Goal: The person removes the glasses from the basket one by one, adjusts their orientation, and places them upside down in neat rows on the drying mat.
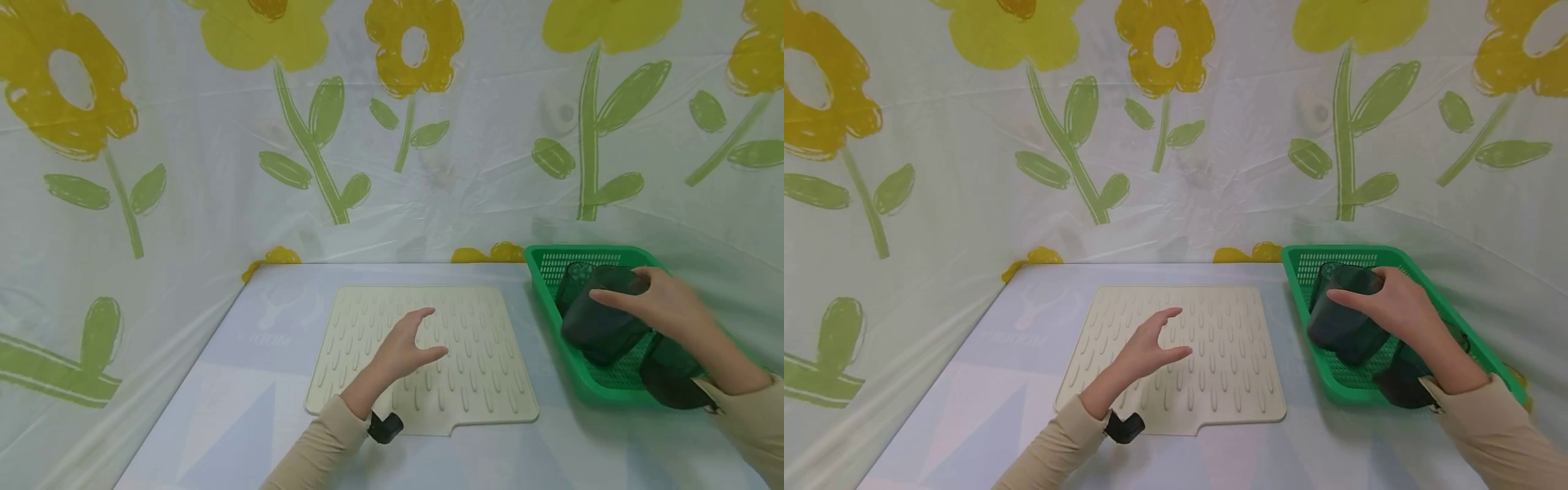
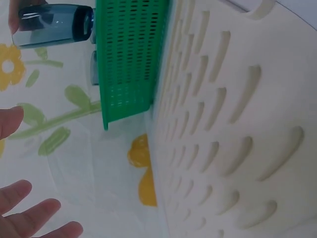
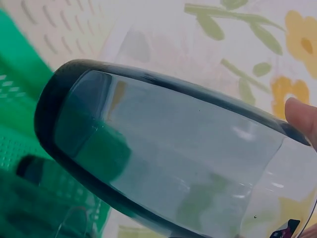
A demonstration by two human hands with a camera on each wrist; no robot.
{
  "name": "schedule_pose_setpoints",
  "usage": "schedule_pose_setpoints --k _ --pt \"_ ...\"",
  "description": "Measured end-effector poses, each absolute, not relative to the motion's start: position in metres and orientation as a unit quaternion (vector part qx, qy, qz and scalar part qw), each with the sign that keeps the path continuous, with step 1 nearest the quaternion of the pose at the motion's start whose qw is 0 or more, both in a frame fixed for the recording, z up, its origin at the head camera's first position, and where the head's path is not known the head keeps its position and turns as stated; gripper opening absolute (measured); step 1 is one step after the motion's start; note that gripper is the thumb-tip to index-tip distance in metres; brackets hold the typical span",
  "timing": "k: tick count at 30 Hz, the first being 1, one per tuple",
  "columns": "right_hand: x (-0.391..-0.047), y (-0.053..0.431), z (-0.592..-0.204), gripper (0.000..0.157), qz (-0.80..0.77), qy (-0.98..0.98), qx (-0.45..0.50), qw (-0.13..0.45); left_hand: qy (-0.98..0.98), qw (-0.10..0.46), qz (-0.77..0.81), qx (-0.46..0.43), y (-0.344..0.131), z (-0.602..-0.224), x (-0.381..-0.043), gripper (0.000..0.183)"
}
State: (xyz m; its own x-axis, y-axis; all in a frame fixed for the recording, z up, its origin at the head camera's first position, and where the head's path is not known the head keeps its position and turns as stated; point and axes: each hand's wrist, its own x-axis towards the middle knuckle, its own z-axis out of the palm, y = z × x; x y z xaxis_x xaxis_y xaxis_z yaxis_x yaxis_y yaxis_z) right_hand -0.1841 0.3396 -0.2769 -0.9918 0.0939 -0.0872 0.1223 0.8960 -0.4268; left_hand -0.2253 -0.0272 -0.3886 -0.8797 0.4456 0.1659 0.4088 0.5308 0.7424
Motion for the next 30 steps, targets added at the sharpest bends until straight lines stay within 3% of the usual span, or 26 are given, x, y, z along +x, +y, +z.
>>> schedule_pose_setpoints --k 14,30 --pt "-0.196 0.308 -0.283 0.103 -0.243 0.968 0.045 0.031 0.895 -0.051 0.351 0.269 -0.017 -0.393 -0.219 0.063" --pt "-0.205 0.272 -0.292 0.099 -0.277 0.96 0.011 0.03 0.904 -0.097 0.3 0.288 -0.008 -0.394 -0.215 0.06"
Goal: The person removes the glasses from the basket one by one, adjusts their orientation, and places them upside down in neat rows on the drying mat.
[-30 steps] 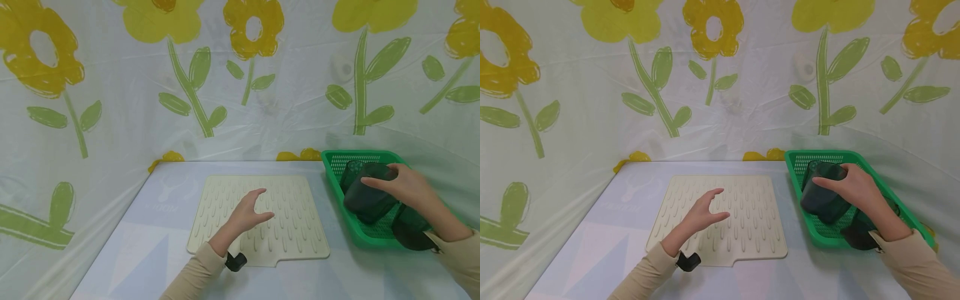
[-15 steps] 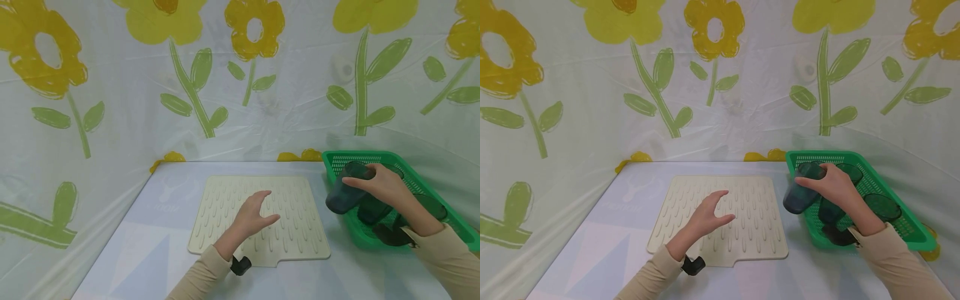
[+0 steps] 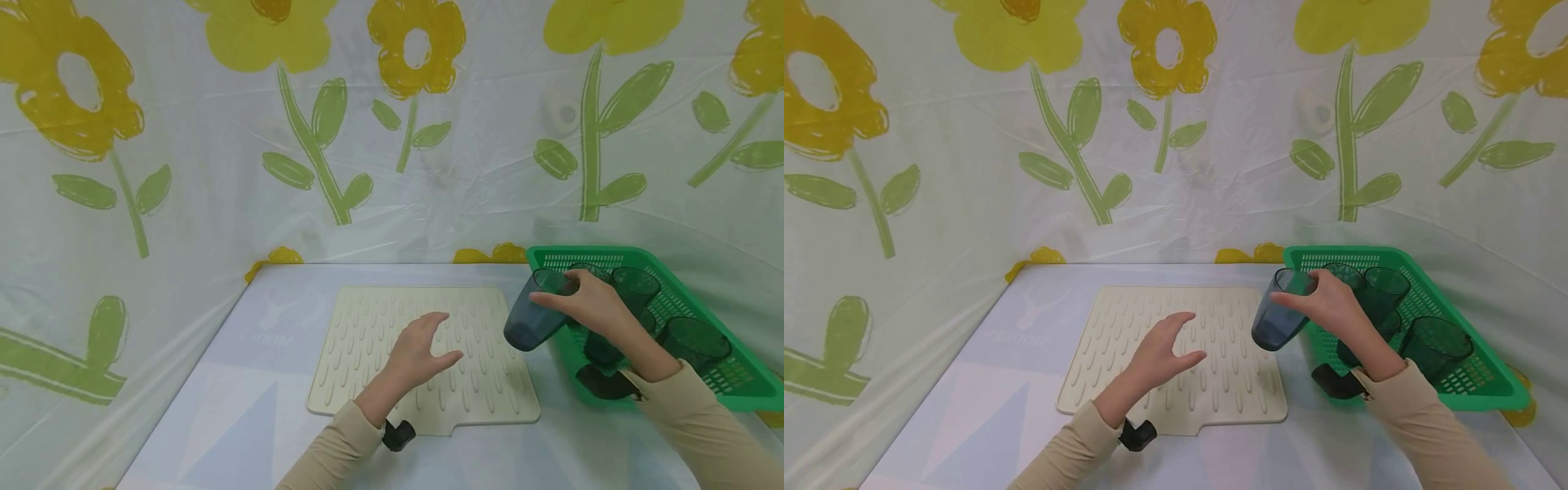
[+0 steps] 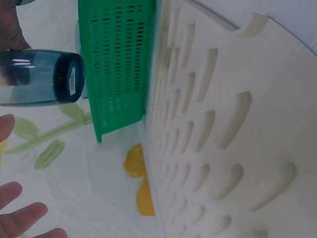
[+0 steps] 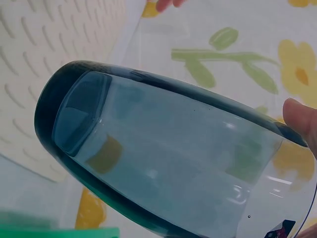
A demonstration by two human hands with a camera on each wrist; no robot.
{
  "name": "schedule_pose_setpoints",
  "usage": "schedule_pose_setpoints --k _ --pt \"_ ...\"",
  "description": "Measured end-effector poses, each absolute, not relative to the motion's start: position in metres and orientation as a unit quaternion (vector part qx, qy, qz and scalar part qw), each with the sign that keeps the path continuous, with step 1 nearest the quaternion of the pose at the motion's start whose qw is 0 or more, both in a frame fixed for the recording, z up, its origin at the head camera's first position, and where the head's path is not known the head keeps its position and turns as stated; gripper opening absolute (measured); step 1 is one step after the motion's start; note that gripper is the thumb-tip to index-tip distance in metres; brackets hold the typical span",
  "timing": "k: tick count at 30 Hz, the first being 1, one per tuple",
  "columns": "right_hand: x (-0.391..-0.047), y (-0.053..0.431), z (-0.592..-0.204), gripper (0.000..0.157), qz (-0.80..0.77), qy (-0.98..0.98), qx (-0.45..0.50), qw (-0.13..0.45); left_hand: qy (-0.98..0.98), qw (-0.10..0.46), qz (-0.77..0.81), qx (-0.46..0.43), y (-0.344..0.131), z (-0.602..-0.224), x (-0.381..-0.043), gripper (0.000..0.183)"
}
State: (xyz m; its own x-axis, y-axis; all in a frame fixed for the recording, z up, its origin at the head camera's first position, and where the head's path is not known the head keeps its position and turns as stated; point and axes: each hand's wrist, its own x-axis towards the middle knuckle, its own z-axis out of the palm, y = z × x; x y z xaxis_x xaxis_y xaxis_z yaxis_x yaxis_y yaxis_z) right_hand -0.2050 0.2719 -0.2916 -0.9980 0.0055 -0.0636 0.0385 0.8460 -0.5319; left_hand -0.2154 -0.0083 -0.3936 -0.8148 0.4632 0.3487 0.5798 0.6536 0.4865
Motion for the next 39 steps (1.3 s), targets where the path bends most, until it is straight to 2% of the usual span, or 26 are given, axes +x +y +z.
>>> schedule_pose_setpoints --k 15,24,39 --pt "-0.211 0.245 -0.305 0.1 -0.306 0.951 0.008 0.038 -0.905 0.117 -0.285 -0.293 -0.007 -0.399 -0.214 0.057" --pt "-0.214 0.231 -0.315 0.099 -0.33 0.943 0.013 0.031 -0.907 0.082 -0.303 -0.281 -0.006 -0.403 -0.214 0.058" --pt "-0.216 0.22 -0.33 0.095 -0.354 0.935 0.009 0.008 -0.911 0.071 -0.3 -0.274 0.001 -0.412 -0.222 0.064"
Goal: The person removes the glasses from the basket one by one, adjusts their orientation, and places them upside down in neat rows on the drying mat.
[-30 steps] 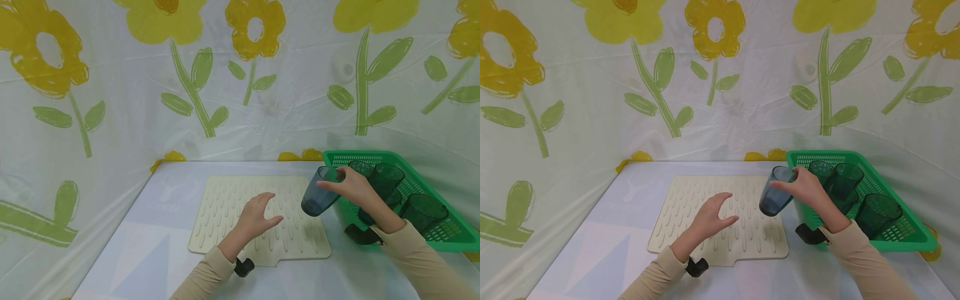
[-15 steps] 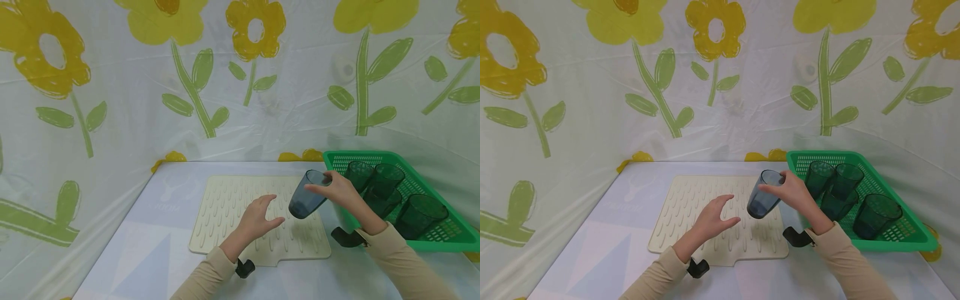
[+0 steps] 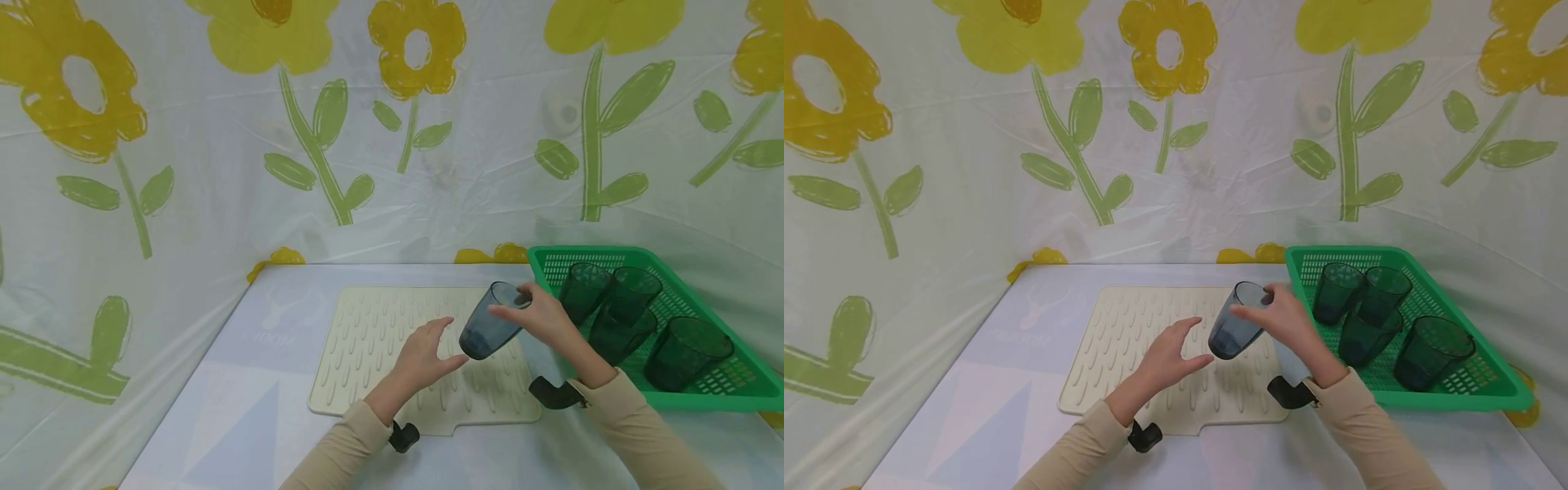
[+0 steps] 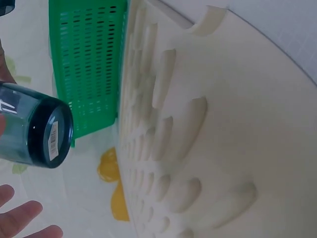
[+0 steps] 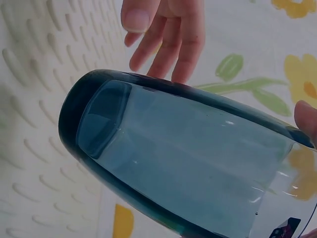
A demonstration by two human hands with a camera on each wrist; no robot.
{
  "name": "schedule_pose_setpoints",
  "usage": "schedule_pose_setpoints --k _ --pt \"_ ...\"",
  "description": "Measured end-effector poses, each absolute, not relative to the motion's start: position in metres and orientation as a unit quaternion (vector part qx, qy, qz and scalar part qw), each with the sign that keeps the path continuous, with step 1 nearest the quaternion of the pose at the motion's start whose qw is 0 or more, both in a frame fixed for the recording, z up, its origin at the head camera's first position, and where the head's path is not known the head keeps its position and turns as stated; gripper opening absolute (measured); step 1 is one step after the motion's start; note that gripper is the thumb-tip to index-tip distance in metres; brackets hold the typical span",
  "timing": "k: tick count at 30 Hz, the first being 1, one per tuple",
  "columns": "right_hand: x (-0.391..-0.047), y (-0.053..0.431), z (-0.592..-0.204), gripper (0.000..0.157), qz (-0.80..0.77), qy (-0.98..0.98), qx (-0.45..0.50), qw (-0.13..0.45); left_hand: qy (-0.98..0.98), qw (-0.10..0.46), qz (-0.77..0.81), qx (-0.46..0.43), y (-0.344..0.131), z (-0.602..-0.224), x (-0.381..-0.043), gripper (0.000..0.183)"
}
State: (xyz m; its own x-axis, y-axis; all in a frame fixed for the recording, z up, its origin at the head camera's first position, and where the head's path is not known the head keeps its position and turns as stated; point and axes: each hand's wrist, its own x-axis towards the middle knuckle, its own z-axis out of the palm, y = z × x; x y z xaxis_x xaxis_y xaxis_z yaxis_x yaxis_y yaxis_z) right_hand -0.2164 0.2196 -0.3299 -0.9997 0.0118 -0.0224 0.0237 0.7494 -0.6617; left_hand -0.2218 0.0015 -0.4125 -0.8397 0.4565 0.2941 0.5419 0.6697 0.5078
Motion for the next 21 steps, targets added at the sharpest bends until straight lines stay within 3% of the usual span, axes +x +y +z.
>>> schedule_pose_setpoints --k 21 --pt "-0.216 0.206 -0.348 0.088 -0.438 0.898 0.014 0.023 -0.912 0.044 -0.323 -0.247 0.012 -0.421 -0.221 0.07"
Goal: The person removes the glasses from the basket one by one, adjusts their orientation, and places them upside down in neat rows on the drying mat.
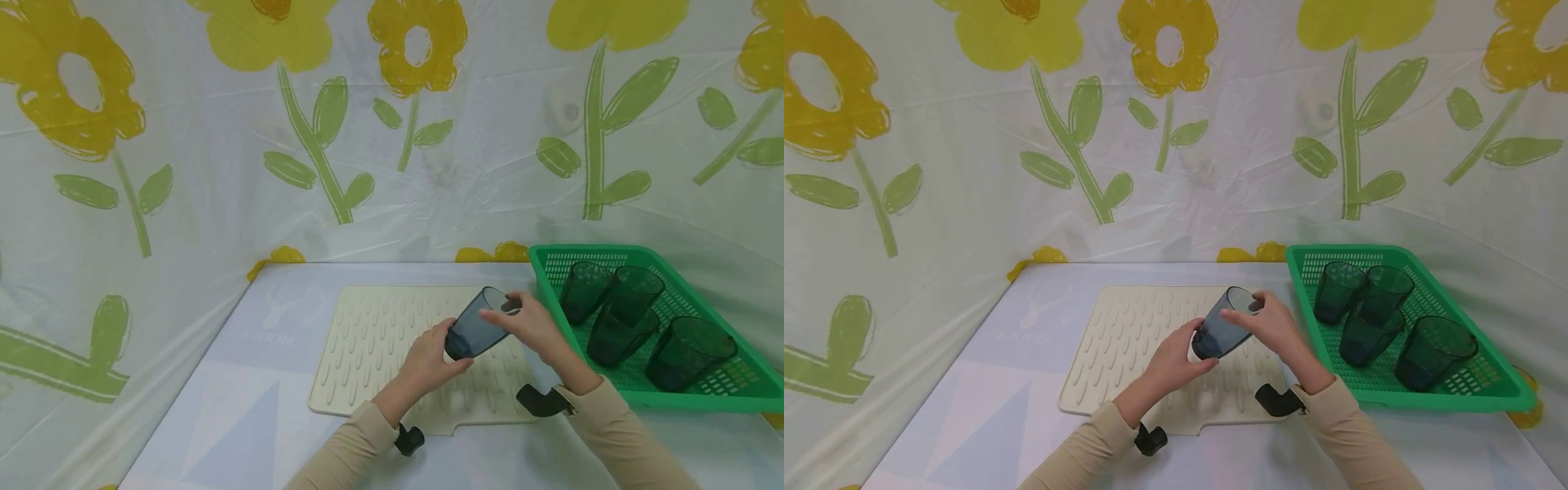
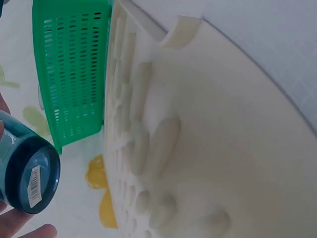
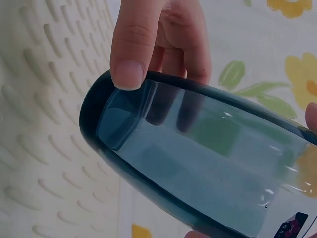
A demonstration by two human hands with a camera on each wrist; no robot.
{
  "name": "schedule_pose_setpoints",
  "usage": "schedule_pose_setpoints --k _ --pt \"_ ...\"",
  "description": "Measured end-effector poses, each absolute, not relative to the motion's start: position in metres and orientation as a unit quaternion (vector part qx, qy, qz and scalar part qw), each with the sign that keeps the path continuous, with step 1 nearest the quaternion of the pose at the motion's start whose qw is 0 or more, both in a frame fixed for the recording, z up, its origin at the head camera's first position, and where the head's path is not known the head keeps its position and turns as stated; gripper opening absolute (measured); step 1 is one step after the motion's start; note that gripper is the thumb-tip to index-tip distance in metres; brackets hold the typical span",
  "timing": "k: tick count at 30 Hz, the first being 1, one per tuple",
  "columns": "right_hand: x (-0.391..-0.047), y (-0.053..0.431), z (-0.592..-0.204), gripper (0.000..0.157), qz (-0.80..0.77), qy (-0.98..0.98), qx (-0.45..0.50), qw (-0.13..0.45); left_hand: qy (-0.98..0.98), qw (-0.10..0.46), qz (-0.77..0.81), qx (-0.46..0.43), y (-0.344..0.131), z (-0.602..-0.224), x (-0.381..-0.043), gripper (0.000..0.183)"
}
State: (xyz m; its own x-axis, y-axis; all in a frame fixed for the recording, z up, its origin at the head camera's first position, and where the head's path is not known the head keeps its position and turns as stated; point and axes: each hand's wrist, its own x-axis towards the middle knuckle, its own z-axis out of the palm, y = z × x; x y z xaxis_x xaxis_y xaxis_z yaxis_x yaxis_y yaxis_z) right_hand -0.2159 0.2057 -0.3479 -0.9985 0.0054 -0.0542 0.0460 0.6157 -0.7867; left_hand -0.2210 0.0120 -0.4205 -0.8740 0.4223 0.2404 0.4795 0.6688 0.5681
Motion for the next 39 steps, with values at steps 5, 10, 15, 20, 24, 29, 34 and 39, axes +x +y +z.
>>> schedule_pose_setpoints --k 5,10,15,20,24,29,34,39 --pt "-0.217 0.205 -0.351 0.087 -0.464 0.885 0.016 0.026 -0.909 0.076 -0.322 -0.253 0.01 -0.424 -0.222 0.069" --pt "-0.219 0.203 -0.354 0.086 -0.488 0.872 0.024 0.032 -0.902 0.113 -0.321 -0.267 0.007 -0.425 -0.224 0.07" --pt "-0.219 0.202 -0.352 0.084 -0.523 0.851 0.026 0.045 -0.887 0.137 -0.345 -0.274 0.006 -0.426 -0.225 0.07" --pt "-0.218 0.202 -0.349 0.085 -0.56 0.826 0.026 0.061 -0.866 0.166 -0.377 -0.282 0.004 -0.427 -0.229 0.071" --pt "-0.219 0.201 -0.347 0.084 -0.577 0.814 0.021 0.062 -0.852 0.182 -0.397 -0.289 0.003 -0.428 -0.231 0.073" --pt "-0.219 0.199 -0.345 0.081 -0.595 0.801 0.012 0.058 -0.836 0.203 -0.407 -0.307 -0.002 -0.428 -0.234 0.076" --pt "-0.22 0.197 -0.344 0.077 -0.616 0.786 0.002 0.058 -0.818 0.213 -0.426 -0.324 -0.009 -0.423 -0.237 0.078" --pt "-0.222 0.195 -0.342 0.073 -0.628 0.776 -0.017 0.062 -0.805 0.207 -0.445 -0.334 -0.017 -0.415 -0.241 0.078"
